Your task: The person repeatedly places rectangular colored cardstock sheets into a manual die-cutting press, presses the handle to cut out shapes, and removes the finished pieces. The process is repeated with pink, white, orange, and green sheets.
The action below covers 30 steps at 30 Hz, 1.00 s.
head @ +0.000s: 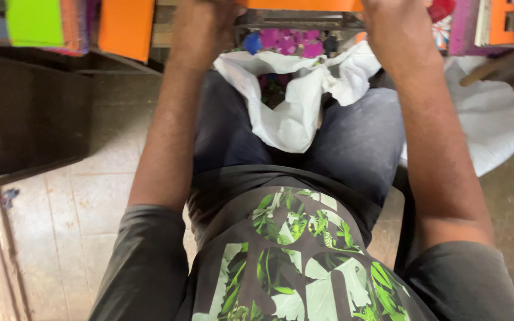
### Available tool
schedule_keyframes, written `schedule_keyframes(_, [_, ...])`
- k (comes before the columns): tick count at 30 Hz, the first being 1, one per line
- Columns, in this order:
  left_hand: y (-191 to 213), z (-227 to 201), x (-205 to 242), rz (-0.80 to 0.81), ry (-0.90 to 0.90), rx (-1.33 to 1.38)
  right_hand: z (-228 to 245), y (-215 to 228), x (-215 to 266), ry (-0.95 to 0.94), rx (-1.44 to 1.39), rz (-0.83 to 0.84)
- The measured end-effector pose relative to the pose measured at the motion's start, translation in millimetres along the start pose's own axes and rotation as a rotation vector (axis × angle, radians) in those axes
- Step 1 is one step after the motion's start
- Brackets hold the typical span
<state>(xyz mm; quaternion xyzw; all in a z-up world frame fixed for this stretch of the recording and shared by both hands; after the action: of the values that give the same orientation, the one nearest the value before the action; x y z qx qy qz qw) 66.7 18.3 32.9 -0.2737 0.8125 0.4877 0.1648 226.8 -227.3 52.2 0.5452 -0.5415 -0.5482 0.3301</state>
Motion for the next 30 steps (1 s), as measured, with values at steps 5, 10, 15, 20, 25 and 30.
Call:
schedule_keyframes(5, [11, -10, -3, -0.032, -0.002, 0.058, 6, 28, -3, 0.002, -0.095, -0.059])
schedule_keyframes(10, [38, -16, 8, 0.157, -0.016, 0.144, 26, 40, -6, 0.032, -0.235, 0.02])
schedule_keyframes(15, [49, 32, 44, 0.467, 0.315, 0.271, 62, 74, 47, 0.044, -0.295, 0.067])
schedule_keyframes(20, [58, 123, 69, 0.21, 0.259, -0.545, 48, 118, 153, -0.236, -0.513, 0.073])
schedule_keyframes(25, [46, 195, 91, 0.175, 0.304, -0.815, 4, 142, 254, -0.646, -0.384, -0.012])
schedule_keyframes(30, [44, 230, 104, 0.252, 0.556, -0.733, -46, 82, 262, -0.646, -0.213, -0.076])
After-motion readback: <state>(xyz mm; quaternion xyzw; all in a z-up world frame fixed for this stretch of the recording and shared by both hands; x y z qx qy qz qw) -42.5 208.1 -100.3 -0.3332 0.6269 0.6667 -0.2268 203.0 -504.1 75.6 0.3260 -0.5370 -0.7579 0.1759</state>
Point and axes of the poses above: each hand's wrist, its own x-axis away from the middle knuckle, its own y-axis out of the back of the hand, z = x × y, the point moved 8 cm from there along -x, towards the middle knuckle, and after that the axes turned 8 degrees about y, right-handed, at the moved point
